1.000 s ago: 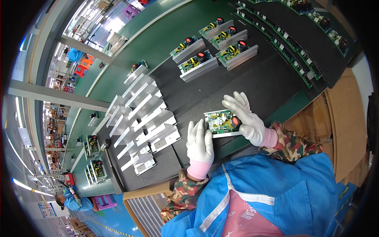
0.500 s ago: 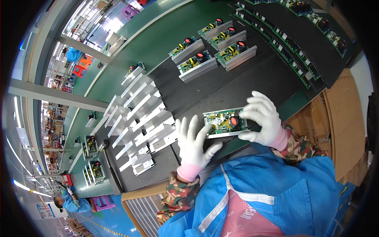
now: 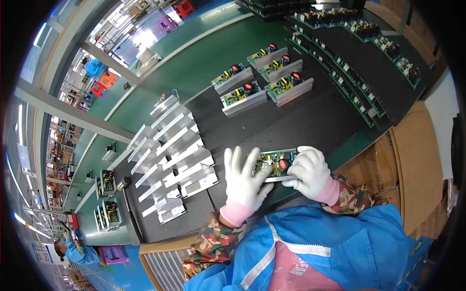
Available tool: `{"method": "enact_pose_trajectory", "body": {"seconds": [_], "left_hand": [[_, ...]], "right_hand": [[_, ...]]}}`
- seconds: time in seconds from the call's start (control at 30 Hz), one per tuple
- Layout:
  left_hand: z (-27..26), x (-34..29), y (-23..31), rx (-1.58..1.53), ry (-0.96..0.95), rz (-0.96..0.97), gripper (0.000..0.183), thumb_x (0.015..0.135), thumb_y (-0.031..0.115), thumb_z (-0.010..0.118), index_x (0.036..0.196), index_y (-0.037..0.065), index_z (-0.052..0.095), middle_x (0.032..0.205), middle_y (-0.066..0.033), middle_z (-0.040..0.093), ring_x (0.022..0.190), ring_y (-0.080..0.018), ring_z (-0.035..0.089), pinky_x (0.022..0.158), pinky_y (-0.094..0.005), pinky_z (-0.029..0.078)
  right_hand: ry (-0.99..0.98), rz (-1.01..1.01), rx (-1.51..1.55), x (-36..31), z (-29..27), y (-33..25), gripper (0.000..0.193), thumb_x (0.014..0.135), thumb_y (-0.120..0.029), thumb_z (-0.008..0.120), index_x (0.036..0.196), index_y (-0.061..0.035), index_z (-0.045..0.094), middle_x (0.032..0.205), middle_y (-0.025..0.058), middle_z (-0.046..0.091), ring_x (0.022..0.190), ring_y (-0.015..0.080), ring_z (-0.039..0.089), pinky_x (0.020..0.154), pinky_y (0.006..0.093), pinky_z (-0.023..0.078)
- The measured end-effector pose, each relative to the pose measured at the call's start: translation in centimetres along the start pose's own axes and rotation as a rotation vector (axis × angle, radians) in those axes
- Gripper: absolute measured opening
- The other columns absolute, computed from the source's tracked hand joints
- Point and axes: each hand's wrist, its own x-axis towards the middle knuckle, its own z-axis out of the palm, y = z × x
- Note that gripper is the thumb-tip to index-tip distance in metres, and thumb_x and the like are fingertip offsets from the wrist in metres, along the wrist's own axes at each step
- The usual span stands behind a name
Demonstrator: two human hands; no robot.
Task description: The person assembles electronic components by fitting circuit boards into metal heatsink frames by hand and adjusting their gloves.
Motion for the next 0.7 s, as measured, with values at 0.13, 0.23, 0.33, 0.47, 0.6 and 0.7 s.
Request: {"method": "enact_pose_trajectory", "body": {"seconds": [0.13,0.23,0.33,0.47,0.6,0.7], "left_hand": [[0.6,0.1,-0.4,0.032,-0.101,0.097,0.035,0.070,0.024,0.077,0.103,0.013,0.071,0.136,-0.0127,0.053,0.136,-0.0446,0.036,0.117,-0.0686,0.018],[1.0,0.0,-0.6,0.094,-0.068,0.136,0.041,0.073,0.028,0.075,0.111,0.014,0.069,0.136,-0.0138,0.052,0.135,-0.0444,0.036,0.117,-0.0682,0.017],[0.6,0.1,-0.4,0.139,-0.085,0.201,0.046,0.077,0.033,0.074,0.118,0.014,0.067,0.136,-0.0150,0.052,0.135,-0.0442,0.037,0.117,-0.0678,0.017],[-1.7,-0.9,-0.9,0.060,-0.053,-0.007,0.059,0.082,0.042,0.068,0.130,0.010,0.058,0.139,-0.0170,0.049,0.134,-0.0442,0.037,0.117,-0.0666,0.017],[-4.5,-2.5,-3.3,0.222,0.112,-0.048,0.062,0.089,0.048,0.062,0.136,0.009,0.053,0.143,-0.0172,0.047,0.136,-0.0431,0.036,0.118,-0.0661,0.016],[-5.9,-3.2,-5.0,0.305,0.159,-0.093,0.062,0.090,0.047,0.061,0.138,0.008,0.052,0.145,-0.0176,0.045,0.136,-0.0434,0.035,0.117,-0.0657,0.017]], "right_hand": [[0.099,0.058,-0.032,1.0,-1.0,-0.6,0.036,0.074,-0.042,0.075,0.093,-0.0127,0.066,0.097,0.0031,0.060,0.107,0.0298,0.055,0.109,0.0485,0.036],[-0.031,-0.086,-0.097,2.5,-1.4,-0.5,0.039,0.071,-0.038,0.076,0.099,-0.0132,0.065,0.100,0.0034,0.060,0.109,0.0289,0.055,0.110,0.0488,0.034],[-0.120,-0.186,-0.177,3.7,-2.0,-0.2,0.045,0.068,-0.034,0.076,0.106,-0.0138,0.063,0.104,0.0036,0.060,0.110,0.0279,0.054,0.112,0.0492,0.033],[-0.347,-0.200,-0.217,4.3,-3.8,2.5,0.052,0.064,-0.024,0.075,0.113,-0.0151,0.059,0.111,0.0038,0.060,0.111,0.0267,0.054,0.112,0.0491,0.032],[-0.390,-0.087,-0.408,5.6,-5.3,8.6,0.046,0.065,-0.012,0.071,0.109,-0.0167,0.060,0.115,0.0036,0.060,0.105,0.0278,0.055,0.109,0.0454,0.035],[-0.448,0.075,-0.513,7.4,-4.7,13.2,0.049,0.064,-0.004,0.068,0.110,-0.0170,0.060,0.118,0.0036,0.061,0.105,0.0308,0.057,0.105,0.0412,0.040]]}}
